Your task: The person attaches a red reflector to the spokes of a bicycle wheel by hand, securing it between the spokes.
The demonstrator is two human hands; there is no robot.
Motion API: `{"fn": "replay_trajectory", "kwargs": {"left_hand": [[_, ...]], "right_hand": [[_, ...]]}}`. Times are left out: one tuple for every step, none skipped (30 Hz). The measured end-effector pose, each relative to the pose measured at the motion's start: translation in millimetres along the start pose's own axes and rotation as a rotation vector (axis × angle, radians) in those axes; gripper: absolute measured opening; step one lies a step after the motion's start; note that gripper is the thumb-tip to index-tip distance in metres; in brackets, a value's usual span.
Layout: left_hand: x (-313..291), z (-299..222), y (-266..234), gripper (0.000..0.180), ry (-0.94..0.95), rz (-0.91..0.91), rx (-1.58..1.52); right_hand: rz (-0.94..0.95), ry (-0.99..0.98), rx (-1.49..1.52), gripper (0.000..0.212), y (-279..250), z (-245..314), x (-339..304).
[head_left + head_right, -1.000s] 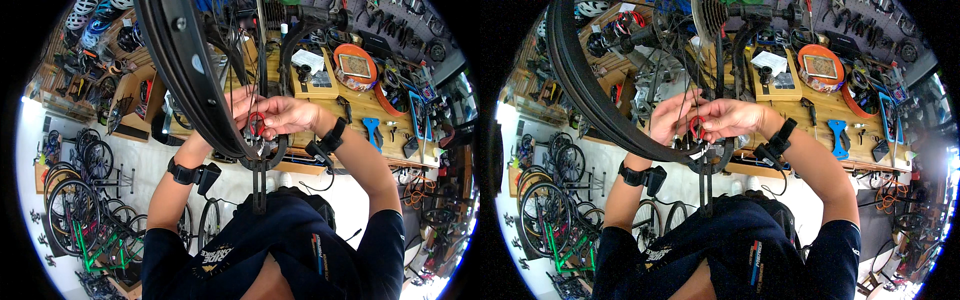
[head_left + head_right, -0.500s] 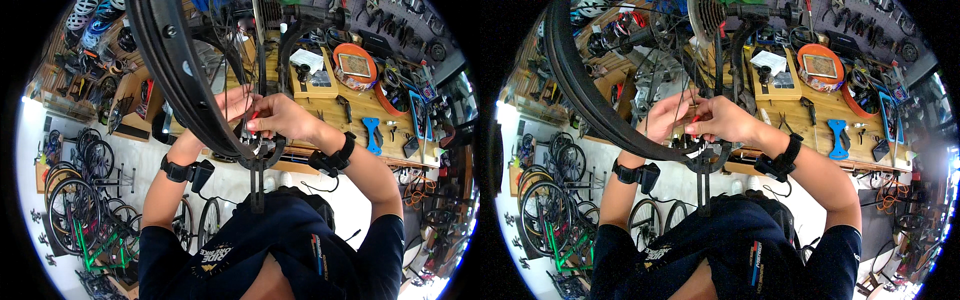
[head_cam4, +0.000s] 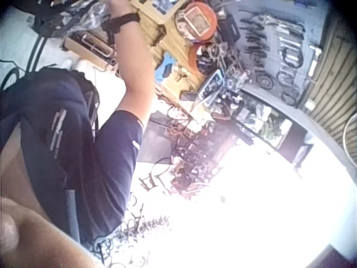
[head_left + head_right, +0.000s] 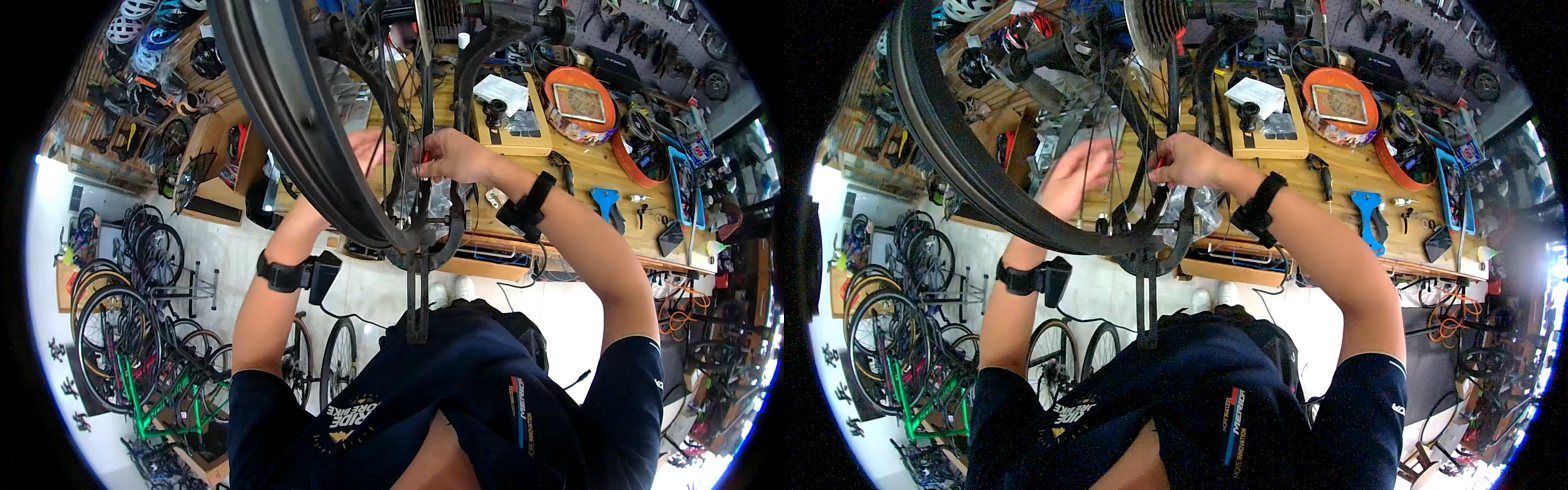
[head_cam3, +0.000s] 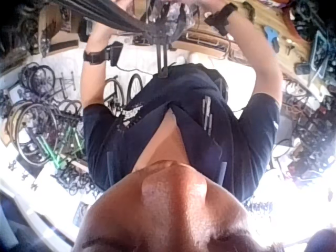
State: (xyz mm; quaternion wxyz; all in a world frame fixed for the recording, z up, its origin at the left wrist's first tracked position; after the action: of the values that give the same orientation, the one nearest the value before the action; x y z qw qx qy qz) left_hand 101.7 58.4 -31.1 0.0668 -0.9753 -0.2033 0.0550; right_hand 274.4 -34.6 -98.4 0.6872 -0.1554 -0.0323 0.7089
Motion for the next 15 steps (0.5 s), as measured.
{"fn": "replay_trajectory", "kwargs": {"left_hand": [[-10.1, -1.0, -10.2, 0.055, 0.096, -0.068, 0.043], [-18.6, -10.4, -10.9, 0.055, 0.129, -0.078, -0.004], [-30.9, -26.7, -11.9, 0.055, 0.162, -0.092, -0.050], [-44.8, -46.8, -11.4, 0.055, 0.196, -0.109, -0.090], [-50.0, -60.5, -12.4, 0.060, 0.206, -0.093, -0.031], [-56.1, -71.5, -11.6, 0.064, 0.257, -0.115, 0.021], [-65.5, -82.9, -9.0, 0.068, 0.307, -0.146, 0.076], [-75.9, -99.0, -2.2, 0.074, 0.380, -0.233, 0.142], [-83.0, -112.3, 4.1, 0.080, 0.453, -0.318, 0.208], [-88.7, -118.7, 4.4, 0.083, 0.510, -0.333, 0.215], [-93.1, -123.4, 4.3, 0.086, 0.567, -0.345, 0.221], [-96.0, -128.7, 4.5, 0.089, 0.625, -0.355, 0.227], [-96.8, -134.3, 5.4, 0.096, 0.606, -0.373, 0.227], [-97.5, -136.3, 5.9, 0.097, 0.615, -0.371, 0.229], [-97.8, -137.5, 6.2, 0.097, 0.624, -0.369, 0.231]], "right_hand": [[0.041, -0.003, -0.009, 0.025, 5.1, 13.1, -4.6], [0.068, 0.004, -0.018, 0.025, 8.0, 22.8, -11.7], [0.126, -0.002, 0.074, 0.028, 13.8, 28.6, -16.1], [0.149, -0.025, 0.121, 0.028, 19.4, 40.4, -24.1], [0.154, -0.040, 0.172, 0.029, 21.5, 52.1, -35.6], [0.150, -0.054, 0.225, 0.030, 22.8, 62.3, -47.8], [0.110, -0.071, 0.247, 0.030, 24.8, 72.1, -57.3], [0.084, -0.087, 0.264, 0.031, 28.9, 82.8, -61.5], [0.055, -0.102, 0.282, 0.031, 31.7, 91.7, -65.0], [0.042, -0.089, 0.290, 0.030, 34.7, 99.8, -67.7], [0.028, -0.075, 0.298, 0.030, 36.8, 106.5, -70.1], [0.011, -0.060, 0.306, 0.029, 38.0, 113.2, -72.6], [-0.038, -0.010, 0.204, 0.030, 37.7, 119.3, -75.3], [-0.053, 0.004, 0.171, 0.030, 38.3, 119.0, -75.6], [-0.069, 0.019, 0.137, 0.029, 38.6, 118.3, -75.9]]}}
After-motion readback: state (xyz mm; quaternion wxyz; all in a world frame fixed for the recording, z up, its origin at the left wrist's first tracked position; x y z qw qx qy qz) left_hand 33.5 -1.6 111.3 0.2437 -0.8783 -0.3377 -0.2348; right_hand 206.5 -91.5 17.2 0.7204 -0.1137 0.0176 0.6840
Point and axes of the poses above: each hand's wrist, its own x-axis towards the middle knuckle, its own y-axis out of the palm, z = x × y, the point moved 4 cm from there along x, towards the middle knuckle, and after that the axes turned 3 degrees about z, right-handed, at the moved point
